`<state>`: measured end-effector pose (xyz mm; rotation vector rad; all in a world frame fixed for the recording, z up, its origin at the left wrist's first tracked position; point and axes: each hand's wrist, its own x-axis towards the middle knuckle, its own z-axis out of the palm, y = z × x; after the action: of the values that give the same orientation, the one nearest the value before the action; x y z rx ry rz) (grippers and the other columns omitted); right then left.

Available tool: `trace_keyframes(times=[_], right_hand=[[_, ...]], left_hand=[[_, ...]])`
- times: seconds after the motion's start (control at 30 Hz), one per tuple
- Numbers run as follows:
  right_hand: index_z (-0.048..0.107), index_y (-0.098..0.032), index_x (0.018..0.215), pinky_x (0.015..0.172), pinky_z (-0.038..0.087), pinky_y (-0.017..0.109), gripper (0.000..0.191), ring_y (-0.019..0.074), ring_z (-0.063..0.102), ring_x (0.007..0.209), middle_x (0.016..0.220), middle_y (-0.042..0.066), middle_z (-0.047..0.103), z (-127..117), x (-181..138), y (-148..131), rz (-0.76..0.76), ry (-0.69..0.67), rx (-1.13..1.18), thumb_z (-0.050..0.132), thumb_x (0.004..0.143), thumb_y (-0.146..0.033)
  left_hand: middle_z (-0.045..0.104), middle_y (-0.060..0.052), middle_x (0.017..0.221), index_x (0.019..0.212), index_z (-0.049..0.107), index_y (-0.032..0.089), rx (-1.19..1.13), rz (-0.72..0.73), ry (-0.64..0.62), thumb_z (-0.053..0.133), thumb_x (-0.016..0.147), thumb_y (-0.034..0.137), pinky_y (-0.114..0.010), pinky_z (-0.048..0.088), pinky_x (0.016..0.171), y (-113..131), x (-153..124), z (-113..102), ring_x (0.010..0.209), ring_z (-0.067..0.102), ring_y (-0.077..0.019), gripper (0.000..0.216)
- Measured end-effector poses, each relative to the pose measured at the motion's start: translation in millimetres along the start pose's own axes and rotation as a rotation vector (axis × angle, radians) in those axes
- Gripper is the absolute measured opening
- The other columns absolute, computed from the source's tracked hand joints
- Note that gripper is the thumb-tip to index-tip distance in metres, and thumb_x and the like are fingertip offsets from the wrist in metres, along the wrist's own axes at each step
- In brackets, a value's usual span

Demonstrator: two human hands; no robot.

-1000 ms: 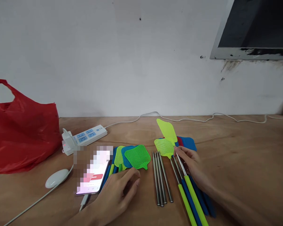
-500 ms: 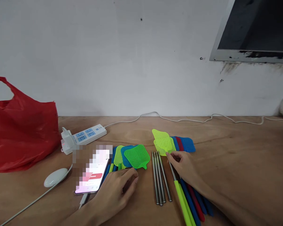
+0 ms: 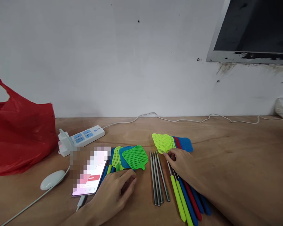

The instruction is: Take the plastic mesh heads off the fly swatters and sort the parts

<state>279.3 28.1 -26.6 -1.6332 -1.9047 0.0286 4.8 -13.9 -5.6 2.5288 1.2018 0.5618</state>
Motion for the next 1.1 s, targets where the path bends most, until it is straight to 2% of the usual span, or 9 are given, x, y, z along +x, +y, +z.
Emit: trace_keyframes(times=[0.23, 0.43, 0.63, 0.83, 1.1], right_hand=[[0.059, -0.023, 0.074, 0.054, 0.027, 0.030, 0.021, 0.0203, 0.057, 0.058, 0.065, 0.003, 0.064, -4.0, -2.4, 2.4, -0.017, -0.018, -0.068, 0.056, 0.090, -0.036], [0.054, -0.023, 0.077, 0.056, 0.026, 0.029, 0.008, 0.0188, 0.054, 0.058, 0.064, 0.001, 0.060, -3.6, -12.9, -2.5, -0.116, -0.018, -0.149, 0.057, 0.084, -0.027], [0.050, -0.023, 0.078, 0.055, 0.025, 0.029, 0.007, 0.0176, 0.053, 0.056, 0.062, -0.002, 0.057, -1.1, -10.4, 2.5, -0.124, -0.095, -0.124, 0.054, 0.080, -0.018], [0.050, -0.023, 0.079, 0.052, 0.026, 0.027, 0.006, 0.0152, 0.051, 0.052, 0.061, -0.003, 0.055, -1.1, -4.2, 10.9, -0.131, -0.114, -0.093, 0.052, 0.084, -0.022], [0.051, -0.023, 0.080, 0.059, 0.034, 0.028, 0.006, 0.0188, 0.057, 0.068, 0.076, 0.001, 0.060, -0.9, -8.8, 6.3, -0.178, -0.056, -0.101, 0.051, 0.083, -0.017]], left_hand=[[0.063, -0.001, 0.072, 0.084, 0.055, 0.022, -0.002, 0.012, 0.007, 0.037, 0.099, 0.026, -0.027, 0.034, 0.055, 1.2, 0.3, -1.0, 0.060, 0.057, -0.0181, 0.024], [0.062, -0.001, 0.070, 0.084, 0.056, 0.022, 0.002, 0.003, 0.019, 0.039, 0.098, 0.026, -0.027, 0.033, 0.053, 2.2, 0.1, -2.7, 0.056, 0.056, -0.0175, 0.023], [0.061, 0.000, 0.069, 0.083, 0.055, 0.022, -0.004, 0.020, 0.014, 0.038, 0.098, 0.026, -0.026, 0.034, 0.054, 1.5, 1.6, -3.3, 0.056, 0.055, -0.0171, 0.022], [0.062, -0.001, 0.071, 0.085, 0.056, 0.022, 0.010, 0.007, 0.002, 0.037, 0.098, 0.026, -0.027, 0.033, 0.055, 1.7, 0.9, -3.3, 0.059, 0.056, -0.0181, 0.023], [0.064, -0.002, 0.074, 0.085, 0.054, 0.022, -0.011, 0.006, 0.003, 0.037, 0.098, 0.026, -0.027, 0.034, 0.056, -0.4, -0.1, -4.6, 0.060, 0.056, -0.0184, 0.022]])
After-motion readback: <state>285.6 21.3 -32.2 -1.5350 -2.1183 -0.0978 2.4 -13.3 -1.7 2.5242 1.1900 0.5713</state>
